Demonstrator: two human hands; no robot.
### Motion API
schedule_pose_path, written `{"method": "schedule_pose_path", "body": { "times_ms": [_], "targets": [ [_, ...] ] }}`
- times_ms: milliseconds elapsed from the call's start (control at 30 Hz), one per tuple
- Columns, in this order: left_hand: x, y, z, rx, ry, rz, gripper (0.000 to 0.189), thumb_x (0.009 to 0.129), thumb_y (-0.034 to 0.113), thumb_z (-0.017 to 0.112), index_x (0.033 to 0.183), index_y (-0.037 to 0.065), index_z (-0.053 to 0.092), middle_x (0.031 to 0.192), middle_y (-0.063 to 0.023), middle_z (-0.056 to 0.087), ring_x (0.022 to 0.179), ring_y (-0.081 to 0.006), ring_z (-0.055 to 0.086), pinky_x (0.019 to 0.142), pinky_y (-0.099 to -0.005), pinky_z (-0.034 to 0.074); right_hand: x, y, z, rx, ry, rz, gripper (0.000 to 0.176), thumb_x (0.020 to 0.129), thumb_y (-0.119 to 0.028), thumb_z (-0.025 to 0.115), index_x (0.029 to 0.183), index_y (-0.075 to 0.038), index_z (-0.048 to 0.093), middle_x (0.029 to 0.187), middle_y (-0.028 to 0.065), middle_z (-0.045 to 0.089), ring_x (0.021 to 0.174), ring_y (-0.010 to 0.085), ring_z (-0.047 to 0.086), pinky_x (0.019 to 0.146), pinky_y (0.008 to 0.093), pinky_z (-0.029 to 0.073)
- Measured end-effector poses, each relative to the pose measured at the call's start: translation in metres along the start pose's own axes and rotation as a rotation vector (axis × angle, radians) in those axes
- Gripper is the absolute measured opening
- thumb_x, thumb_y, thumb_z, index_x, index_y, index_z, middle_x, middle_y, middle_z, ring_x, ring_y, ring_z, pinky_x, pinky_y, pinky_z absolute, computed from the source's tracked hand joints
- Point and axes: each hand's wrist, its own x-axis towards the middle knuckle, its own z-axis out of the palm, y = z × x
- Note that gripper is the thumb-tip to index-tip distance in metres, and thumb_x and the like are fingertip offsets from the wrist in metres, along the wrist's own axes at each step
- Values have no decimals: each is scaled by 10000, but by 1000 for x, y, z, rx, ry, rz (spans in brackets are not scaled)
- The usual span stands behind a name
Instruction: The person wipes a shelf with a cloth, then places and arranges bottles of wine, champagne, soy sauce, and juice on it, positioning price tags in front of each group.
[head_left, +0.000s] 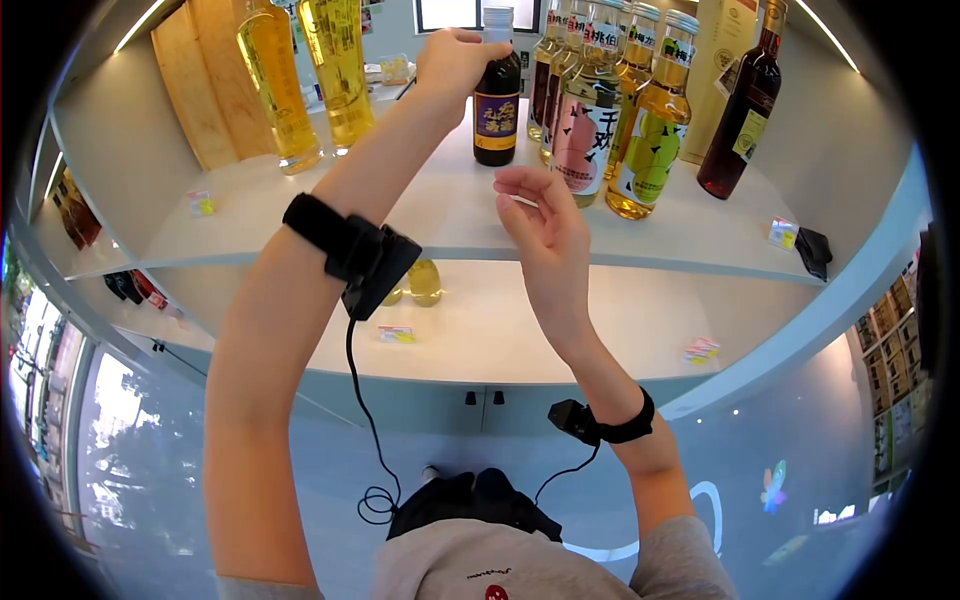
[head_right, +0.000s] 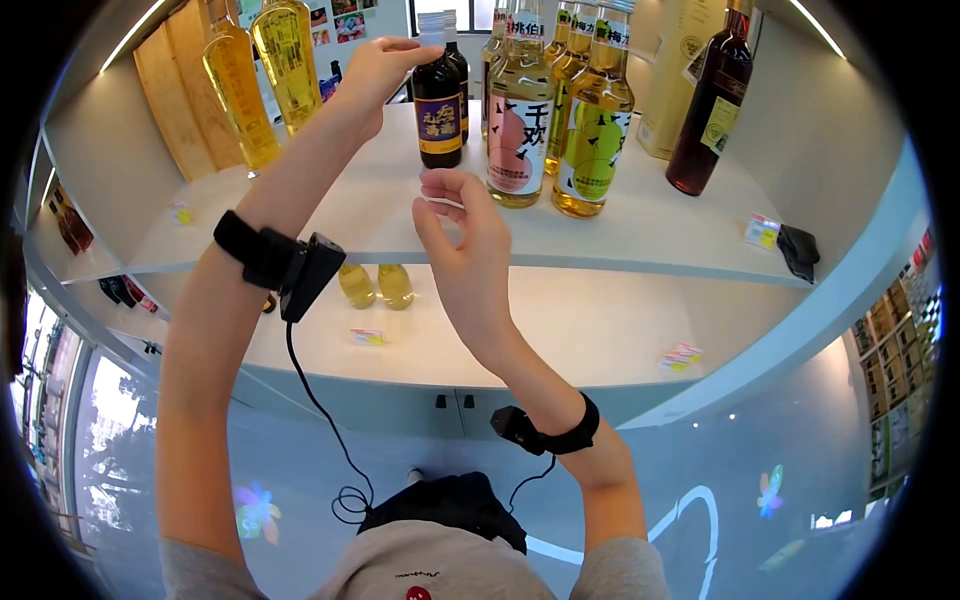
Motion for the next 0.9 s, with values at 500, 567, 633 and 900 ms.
{"method": "schedule_pose_path", "body": {
  "times_ms": [500, 567, 633, 900],
  "targets": [
    [5, -1, -12, 19, -19, 107, 340, 716, 182, 745, 956, -34, 637, 906, -113, 647, 810, -192, 616, 734, -315, 498, -3, 4, -8, 2, -30, -50, 146, 858, -23, 544, 990, 38, 552, 961, 81, 577, 912, 140, 566, 825, 252, 451],
    [-5, 13, -28, 5, -89, 111, 310, 780, 224, 703, 973, -6, 628, 938, -74, 627, 922, -167, 587, 811, -315, 475, -3, 2, -8, 20, -46, -28, 146, 860, -24, 546, 992, 39, 552, 969, 81, 575, 913, 138, 565, 825, 251, 450],
    [-8, 19, -48, -8, -139, 145, 304, 792, 244, 694, 979, 12, 633, 947, -64, 626, 931, -165, 588, 836, -321, 465, -4, -2, -6, 47, -51, 0, 145, 863, -25, 548, 993, 39, 553, 980, 82, 572, 912, 136, 564, 827, 250, 448],
    [-87, 73, -106, 161, -3, 202, 415, 798, 332, 671, 1085, 38, 613, 1024, -37, 620, 949, -129, 579, 836, -293, 448, -14, -26, 17, 85, -158, -119, 208, 823, 23, 571, 1027, 27, 529, 1028, 94, 562, 869, 139, 552, 799, 261, 447]
  ]
}}
